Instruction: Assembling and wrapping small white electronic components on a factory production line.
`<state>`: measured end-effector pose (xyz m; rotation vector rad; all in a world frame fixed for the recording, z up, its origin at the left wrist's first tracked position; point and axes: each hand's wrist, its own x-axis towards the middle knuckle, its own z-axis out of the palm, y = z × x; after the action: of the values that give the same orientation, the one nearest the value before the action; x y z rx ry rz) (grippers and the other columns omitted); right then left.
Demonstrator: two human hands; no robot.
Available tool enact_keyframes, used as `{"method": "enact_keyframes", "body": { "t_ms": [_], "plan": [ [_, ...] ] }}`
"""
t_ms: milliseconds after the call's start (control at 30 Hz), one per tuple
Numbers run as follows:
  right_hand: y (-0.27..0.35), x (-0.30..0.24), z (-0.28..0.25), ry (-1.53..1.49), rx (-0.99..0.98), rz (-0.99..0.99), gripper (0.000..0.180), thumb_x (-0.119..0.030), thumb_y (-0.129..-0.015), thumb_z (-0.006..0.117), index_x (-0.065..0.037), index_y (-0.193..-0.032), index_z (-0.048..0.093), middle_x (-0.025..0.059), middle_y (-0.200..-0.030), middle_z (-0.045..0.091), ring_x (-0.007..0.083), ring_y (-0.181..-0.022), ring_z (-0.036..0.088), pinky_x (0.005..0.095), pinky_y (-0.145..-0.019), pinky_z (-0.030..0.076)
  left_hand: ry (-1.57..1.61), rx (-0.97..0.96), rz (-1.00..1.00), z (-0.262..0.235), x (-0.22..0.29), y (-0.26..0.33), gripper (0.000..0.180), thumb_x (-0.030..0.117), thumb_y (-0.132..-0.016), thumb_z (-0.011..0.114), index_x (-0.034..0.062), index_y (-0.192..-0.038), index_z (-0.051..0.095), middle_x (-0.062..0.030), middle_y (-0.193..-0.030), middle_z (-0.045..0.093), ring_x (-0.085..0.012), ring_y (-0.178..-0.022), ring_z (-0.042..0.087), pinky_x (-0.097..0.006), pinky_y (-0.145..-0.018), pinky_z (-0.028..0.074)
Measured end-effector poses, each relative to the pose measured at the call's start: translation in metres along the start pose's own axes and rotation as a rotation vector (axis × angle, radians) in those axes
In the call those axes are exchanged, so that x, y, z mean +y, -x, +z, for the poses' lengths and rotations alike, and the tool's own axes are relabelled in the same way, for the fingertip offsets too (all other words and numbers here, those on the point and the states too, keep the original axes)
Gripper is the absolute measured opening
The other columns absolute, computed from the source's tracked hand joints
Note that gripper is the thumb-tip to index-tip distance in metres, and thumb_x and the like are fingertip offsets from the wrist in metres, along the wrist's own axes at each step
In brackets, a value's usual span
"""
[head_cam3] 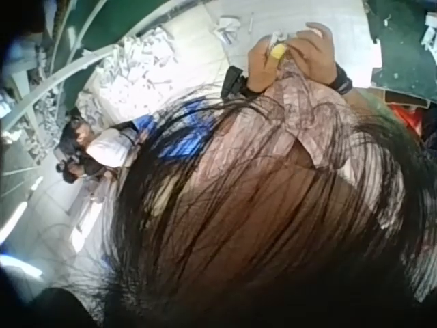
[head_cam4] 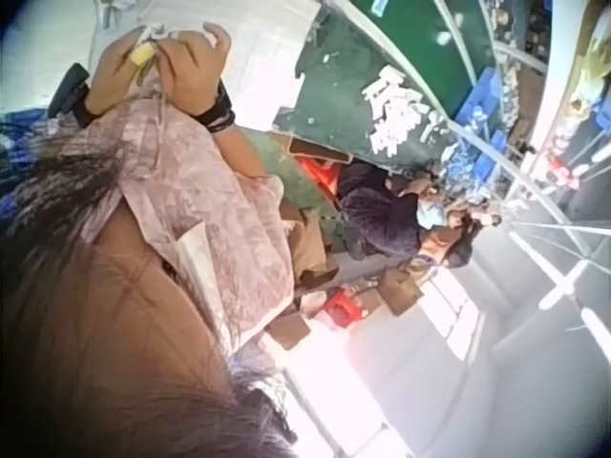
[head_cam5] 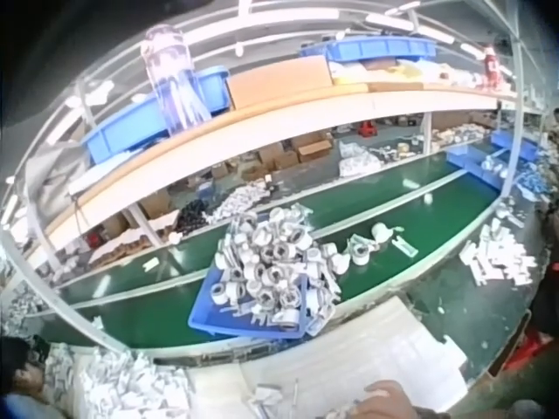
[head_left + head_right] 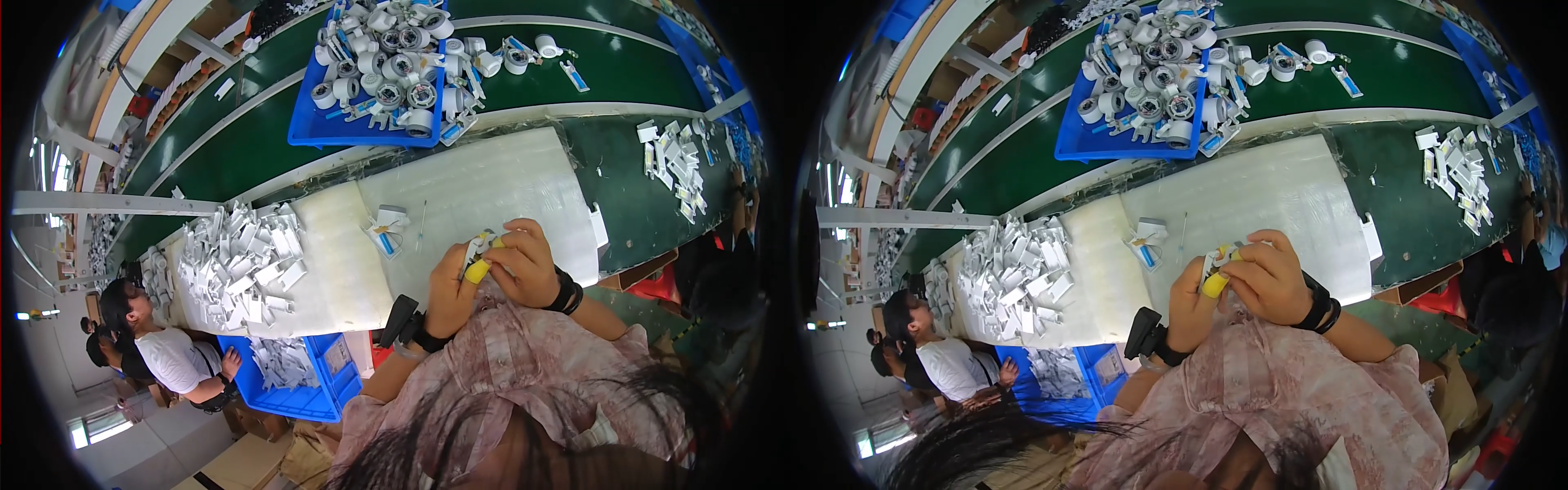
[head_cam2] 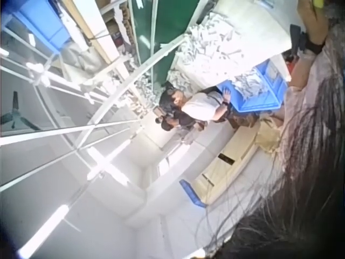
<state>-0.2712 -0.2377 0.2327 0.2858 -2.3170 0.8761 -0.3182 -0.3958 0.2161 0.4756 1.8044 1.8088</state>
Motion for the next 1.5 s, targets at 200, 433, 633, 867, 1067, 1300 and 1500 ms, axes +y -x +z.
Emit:
{"method": "enact_keyframes", "body": {
  "t_ms": [200, 433, 633, 867, 1067, 1300, 1500],
  "plan": [
    [0.004, 0.012, 0.002, -0.043, -0.042, -0.065, 0.025, 0.000, -0.068, 0.074, -0.002, -0.091, 0.064, 0.0100, -0.082, 0.057, 0.0277, -0.078, 0.060, 0.0417, -0.078, 0.051, -0.058, -0.106, 0.043, -0.008, -0.001, -0.006, 0.030, 0.013, -0.098, 0.048, 0.0003, -0.125, 0.051, -0.0027, -0.086, 0.057, -0.0069, -0.072, 0.051, -0.021, -0.063, 0.043],
    [0.007, 0.014, 0.008, -0.112, -0.029, -0.020, 0.024, 0.001, -0.069, 0.074, -0.001, -0.090, 0.063, 0.0130, -0.085, 0.056, 0.0337, -0.083, 0.060, 0.0403, -0.075, 0.052, 0.063, -0.174, -0.110, -0.010, 0.006, -0.006, 0.039, 0.012, -0.099, 0.046, -0.0011, -0.135, 0.041, -0.0037, -0.087, 0.055, -0.0078, -0.070, 0.053, -0.022, -0.063, 0.044],
    [0.007, 0.014, 0.008, -0.160, -0.051, 0.010, 0.021, 0.003, -0.071, 0.072, -0.001, -0.090, 0.064, 0.0118, -0.084, 0.056, 0.0319, -0.081, 0.060, 0.0436, -0.084, 0.052, 0.159, -0.217, -0.178, -0.012, 0.006, -0.004, 0.037, 0.011, -0.099, 0.044, -0.0014, -0.134, 0.043, -0.0040, -0.090, 0.057, -0.0068, -0.073, 0.053, -0.021, -0.067, 0.045],
    [0.007, 0.006, 0.012, -0.124, -0.021, 0.032, 0.020, 0.006, -0.070, 0.070, -0.002, -0.088, 0.064, 0.0101, -0.078, 0.057, 0.0265, -0.074, 0.060, 0.0490, -0.096, 0.048, 0.137, -0.170, -0.174, -0.012, 0.002, -0.002, 0.035, 0.013, -0.099, 0.046, -0.0012, -0.131, 0.046, -0.0042, -0.092, 0.058, -0.0073, -0.075, 0.053, -0.021, -0.070, 0.045],
    [0.006, 0.005, 0.015, -0.115, -0.022, 0.034, 0.021, 0.006, -0.069, 0.069, -0.003, -0.088, 0.064, 0.0091, -0.078, 0.058, 0.0256, -0.072, 0.059, 0.0490, -0.096, 0.047, 0.070, -0.073, -0.015, -0.008, -0.002, -0.005, 0.020, 0.007, -0.097, 0.045, -0.0012, -0.113, 0.052, -0.0021, -0.069, 0.052, -0.0075, -0.053, 0.048, -0.023, -0.048, 0.040],
    [0.002, 0.018, 0.030, -0.096, -0.107, 0.066, 0.023, 0.000, -0.072, 0.070, -0.005, -0.093, 0.063, 0.0069, -0.083, 0.062, 0.0245, -0.073, 0.061, 0.0448, -0.090, 0.049, -0.066, -0.075, -0.017, -0.035, -0.015, -0.014, 0.020, 0.009, -0.097, 0.044, -0.0006, -0.111, 0.055, -0.0032, -0.072, 0.054, -0.0087, -0.056, 0.051, -0.025, -0.050, 0.043],
    [-0.029, 0.120, 0.043, -0.013, -0.251, 0.285, 0.026, 0.000, -0.077, 0.066, -0.006, -0.102, 0.064, 0.0108, -0.090, 0.064, 0.0279, -0.079, 0.063, 0.0388, -0.073, 0.049, 0.193, 0.209, -0.251, -0.133, -0.009, -0.044, 0.037, 0.019, -0.099, 0.043, 0.0061, -0.134, 0.042, -0.0092, -0.085, 0.061, -0.0136, -0.063, 0.061, -0.028, -0.053, 0.055]
  ]
}}
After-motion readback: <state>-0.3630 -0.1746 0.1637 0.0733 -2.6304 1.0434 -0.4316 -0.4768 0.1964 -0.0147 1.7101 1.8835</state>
